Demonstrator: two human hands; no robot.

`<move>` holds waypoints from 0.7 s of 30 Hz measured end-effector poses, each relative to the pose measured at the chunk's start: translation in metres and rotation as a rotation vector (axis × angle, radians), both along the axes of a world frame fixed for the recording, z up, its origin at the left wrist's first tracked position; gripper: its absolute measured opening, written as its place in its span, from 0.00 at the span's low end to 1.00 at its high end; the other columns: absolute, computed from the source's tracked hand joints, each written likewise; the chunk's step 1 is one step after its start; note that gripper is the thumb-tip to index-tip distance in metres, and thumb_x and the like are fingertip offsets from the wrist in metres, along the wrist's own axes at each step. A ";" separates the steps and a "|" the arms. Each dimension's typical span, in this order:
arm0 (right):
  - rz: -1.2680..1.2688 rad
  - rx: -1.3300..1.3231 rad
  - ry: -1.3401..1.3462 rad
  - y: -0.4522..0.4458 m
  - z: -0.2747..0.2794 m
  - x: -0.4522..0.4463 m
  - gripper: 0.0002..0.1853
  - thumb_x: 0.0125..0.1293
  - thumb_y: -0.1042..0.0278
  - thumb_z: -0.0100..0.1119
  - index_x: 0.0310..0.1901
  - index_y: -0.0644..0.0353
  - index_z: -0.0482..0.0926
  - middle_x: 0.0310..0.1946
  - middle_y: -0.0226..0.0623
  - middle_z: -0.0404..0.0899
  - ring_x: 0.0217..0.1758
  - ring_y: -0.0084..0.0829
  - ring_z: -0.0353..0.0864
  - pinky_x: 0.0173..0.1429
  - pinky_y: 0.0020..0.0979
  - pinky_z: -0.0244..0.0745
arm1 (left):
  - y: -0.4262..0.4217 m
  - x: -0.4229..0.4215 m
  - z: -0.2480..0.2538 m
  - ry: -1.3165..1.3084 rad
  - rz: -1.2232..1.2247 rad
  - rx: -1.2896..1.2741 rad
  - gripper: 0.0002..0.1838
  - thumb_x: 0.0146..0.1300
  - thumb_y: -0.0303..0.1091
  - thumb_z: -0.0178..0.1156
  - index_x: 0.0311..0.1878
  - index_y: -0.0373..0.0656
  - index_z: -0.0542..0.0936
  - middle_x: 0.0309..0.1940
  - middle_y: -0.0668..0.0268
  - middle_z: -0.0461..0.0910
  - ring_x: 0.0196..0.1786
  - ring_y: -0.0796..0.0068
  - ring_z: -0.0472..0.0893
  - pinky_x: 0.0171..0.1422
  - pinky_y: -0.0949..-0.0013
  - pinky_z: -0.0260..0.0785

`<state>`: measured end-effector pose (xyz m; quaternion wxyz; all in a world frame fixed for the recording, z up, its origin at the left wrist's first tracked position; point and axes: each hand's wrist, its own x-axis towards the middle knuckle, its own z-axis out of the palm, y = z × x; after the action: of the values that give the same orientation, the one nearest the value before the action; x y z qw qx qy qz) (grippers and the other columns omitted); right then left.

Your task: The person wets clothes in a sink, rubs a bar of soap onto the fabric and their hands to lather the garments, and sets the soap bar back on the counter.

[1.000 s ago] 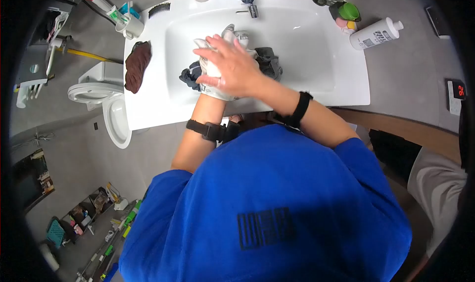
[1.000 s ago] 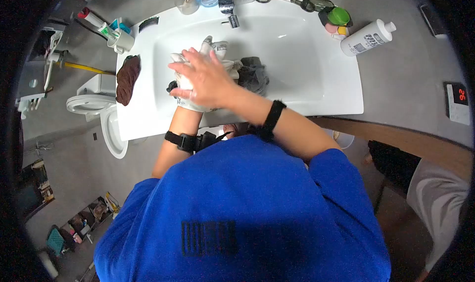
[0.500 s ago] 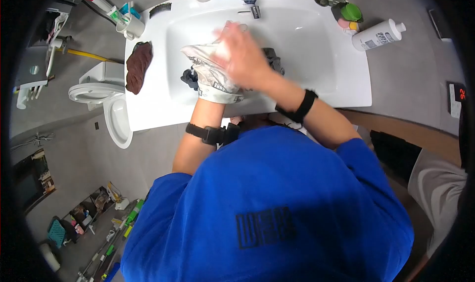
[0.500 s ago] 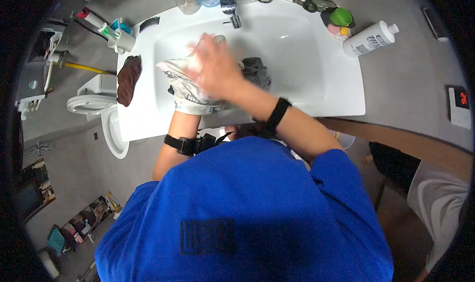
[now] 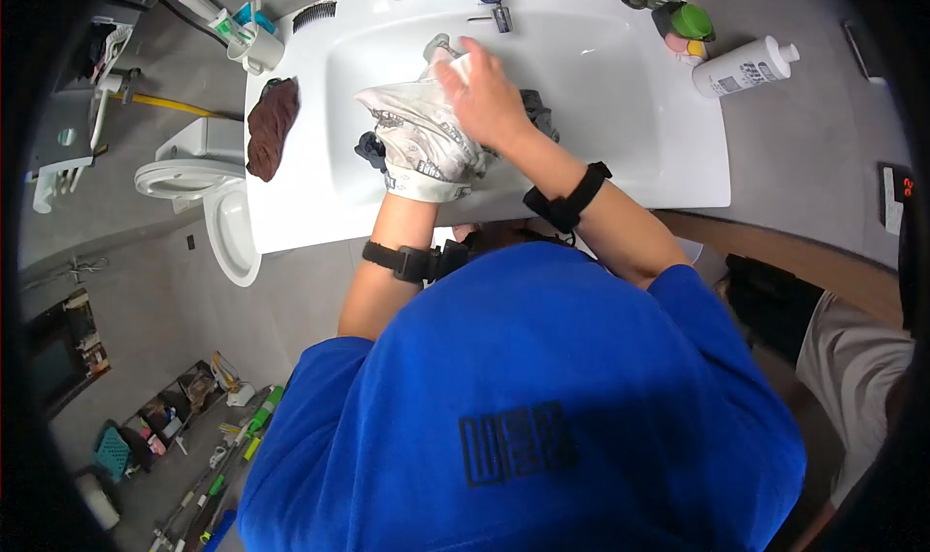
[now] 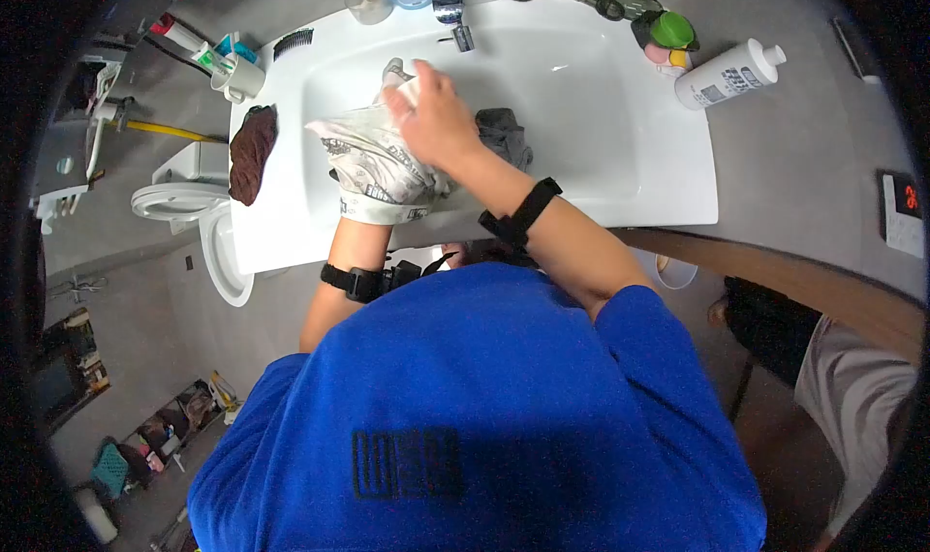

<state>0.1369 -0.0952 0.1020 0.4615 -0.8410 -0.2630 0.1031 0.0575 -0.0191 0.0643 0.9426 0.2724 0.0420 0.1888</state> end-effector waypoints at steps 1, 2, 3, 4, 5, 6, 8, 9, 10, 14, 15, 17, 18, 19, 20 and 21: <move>-0.007 0.004 -0.003 -0.005 0.008 -0.010 0.29 0.66 0.48 0.52 0.63 0.54 0.63 0.58 0.53 0.67 0.63 0.50 0.67 0.63 0.49 0.65 | 0.001 0.003 0.000 -0.005 -0.003 0.007 0.31 0.60 0.55 0.45 0.62 0.44 0.68 0.61 0.58 0.69 0.64 0.58 0.66 0.66 0.55 0.60; 0.138 0.001 -0.385 -0.015 0.017 -0.028 0.30 0.65 0.47 0.53 0.63 0.55 0.63 0.60 0.53 0.65 0.65 0.50 0.65 0.63 0.49 0.65 | 0.002 0.004 0.003 -0.010 -0.004 0.004 0.31 0.60 0.55 0.45 0.62 0.44 0.68 0.61 0.58 0.69 0.64 0.58 0.66 0.66 0.55 0.60; 0.290 -0.007 -0.760 -0.022 0.022 -0.037 0.30 0.65 0.47 0.53 0.63 0.55 0.63 0.62 0.53 0.63 0.66 0.50 0.63 0.63 0.48 0.65 | 0.002 0.005 0.005 -0.017 -0.006 -0.004 0.31 0.60 0.55 0.45 0.62 0.44 0.68 0.61 0.58 0.69 0.64 0.58 0.66 0.66 0.55 0.60; 0.365 0.108 -0.768 -0.025 0.019 -0.034 0.31 0.65 0.47 0.52 0.62 0.58 0.62 0.62 0.54 0.63 0.64 0.53 0.65 0.62 0.44 0.67 | 0.003 0.004 0.006 -0.017 -0.012 -0.001 0.31 0.60 0.55 0.45 0.62 0.44 0.68 0.61 0.58 0.69 0.64 0.58 0.66 0.66 0.55 0.60; 0.364 0.105 -0.766 -0.025 0.011 -0.027 0.31 0.65 0.47 0.52 0.62 0.58 0.62 0.62 0.54 0.63 0.64 0.53 0.65 0.62 0.44 0.67 | 0.003 0.004 0.009 -0.019 -0.014 -0.007 0.31 0.60 0.55 0.45 0.62 0.44 0.68 0.61 0.58 0.69 0.64 0.58 0.67 0.66 0.55 0.60; 0.230 0.124 -0.407 -0.021 -0.001 -0.012 0.31 0.65 0.47 0.53 0.63 0.57 0.62 0.62 0.54 0.63 0.64 0.53 0.65 0.62 0.46 0.65 | 0.003 0.004 0.012 -0.024 -0.018 -0.003 0.31 0.60 0.55 0.45 0.62 0.44 0.68 0.61 0.58 0.69 0.64 0.58 0.67 0.66 0.55 0.60; -0.067 0.183 0.247 -0.005 -0.020 0.015 0.30 0.64 0.51 0.56 0.62 0.56 0.62 0.58 0.52 0.65 0.60 0.53 0.67 0.60 0.49 0.65 | 0.004 0.005 0.016 -0.036 -0.022 0.002 0.31 0.60 0.55 0.45 0.62 0.44 0.68 0.61 0.58 0.69 0.64 0.58 0.67 0.66 0.55 0.60; -0.074 0.184 0.256 -0.006 -0.029 0.005 0.30 0.64 0.51 0.56 0.62 0.56 0.62 0.58 0.52 0.65 0.60 0.53 0.67 0.60 0.49 0.65 | 0.004 0.005 0.018 -0.035 -0.024 0.002 0.31 0.60 0.55 0.45 0.62 0.44 0.68 0.61 0.58 0.69 0.64 0.58 0.67 0.66 0.55 0.59; -0.053 0.201 0.050 -0.004 -0.015 -0.011 0.28 0.65 0.52 0.55 0.62 0.56 0.62 0.56 0.52 0.66 0.58 0.53 0.68 0.60 0.47 0.65 | 0.005 0.007 0.021 -0.039 -0.029 0.015 0.31 0.60 0.55 0.45 0.62 0.44 0.68 0.61 0.58 0.69 0.64 0.58 0.67 0.66 0.54 0.59; 0.013 0.347 -0.063 -0.010 -0.014 -0.016 0.23 0.70 0.53 0.49 0.60 0.58 0.63 0.46 0.54 0.72 0.50 0.53 0.74 0.56 0.46 0.67 | 0.009 0.008 0.026 -0.034 -0.020 0.054 0.32 0.60 0.55 0.45 0.61 0.44 0.69 0.61 0.58 0.69 0.64 0.58 0.67 0.66 0.54 0.59; -0.009 0.448 0.147 -0.007 -0.027 -0.004 0.23 0.70 0.53 0.48 0.59 0.58 0.63 0.43 0.53 0.73 0.47 0.53 0.75 0.55 0.47 0.68 | 0.010 0.006 0.029 -0.025 -0.017 0.079 0.32 0.60 0.55 0.45 0.61 0.44 0.69 0.61 0.58 0.69 0.64 0.58 0.67 0.66 0.54 0.59; -0.146 0.400 0.694 -0.007 -0.057 0.025 0.22 0.70 0.54 0.48 0.58 0.60 0.65 0.48 0.46 0.76 0.48 0.39 0.80 0.53 0.38 0.73 | 0.012 0.000 0.032 0.006 -0.002 0.154 0.32 0.60 0.55 0.45 0.61 0.44 0.69 0.61 0.58 0.69 0.64 0.58 0.67 0.66 0.54 0.59; -0.150 0.525 0.889 -0.019 -0.067 0.025 0.22 0.69 0.55 0.50 0.58 0.60 0.66 0.52 0.45 0.75 0.49 0.37 0.79 0.54 0.37 0.73 | 0.013 -0.001 0.033 0.021 0.012 0.202 0.32 0.60 0.55 0.45 0.61 0.44 0.69 0.61 0.58 0.69 0.64 0.58 0.67 0.66 0.54 0.59; -0.148 0.652 1.077 -0.027 -0.070 0.024 0.21 0.68 0.56 0.51 0.57 0.59 0.68 0.55 0.44 0.74 0.51 0.35 0.79 0.55 0.35 0.74 | 0.016 -0.001 0.033 0.038 0.037 0.271 0.32 0.60 0.55 0.45 0.61 0.44 0.69 0.61 0.58 0.69 0.64 0.58 0.67 0.66 0.54 0.59; -0.153 0.657 1.071 -0.030 -0.073 0.024 0.21 0.68 0.56 0.51 0.57 0.59 0.68 0.55 0.44 0.74 0.51 0.35 0.79 0.55 0.35 0.74 | 0.019 -0.001 0.033 0.068 0.075 0.385 0.32 0.60 0.55 0.45 0.61 0.44 0.69 0.61 0.58 0.69 0.64 0.58 0.67 0.66 0.54 0.59; -0.020 0.737 1.241 -0.033 -0.075 0.024 0.21 0.66 0.57 0.52 0.57 0.59 0.69 0.55 0.44 0.75 0.51 0.36 0.79 0.56 0.37 0.74 | 0.021 -0.001 0.034 0.107 0.120 0.533 0.32 0.60 0.55 0.45 0.61 0.44 0.69 0.61 0.58 0.69 0.64 0.58 0.67 0.66 0.54 0.59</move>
<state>0.1606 -0.1278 0.0265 0.7804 -0.4195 0.0375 0.4621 0.0561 0.0024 0.0985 0.8211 0.5175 0.0564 0.2340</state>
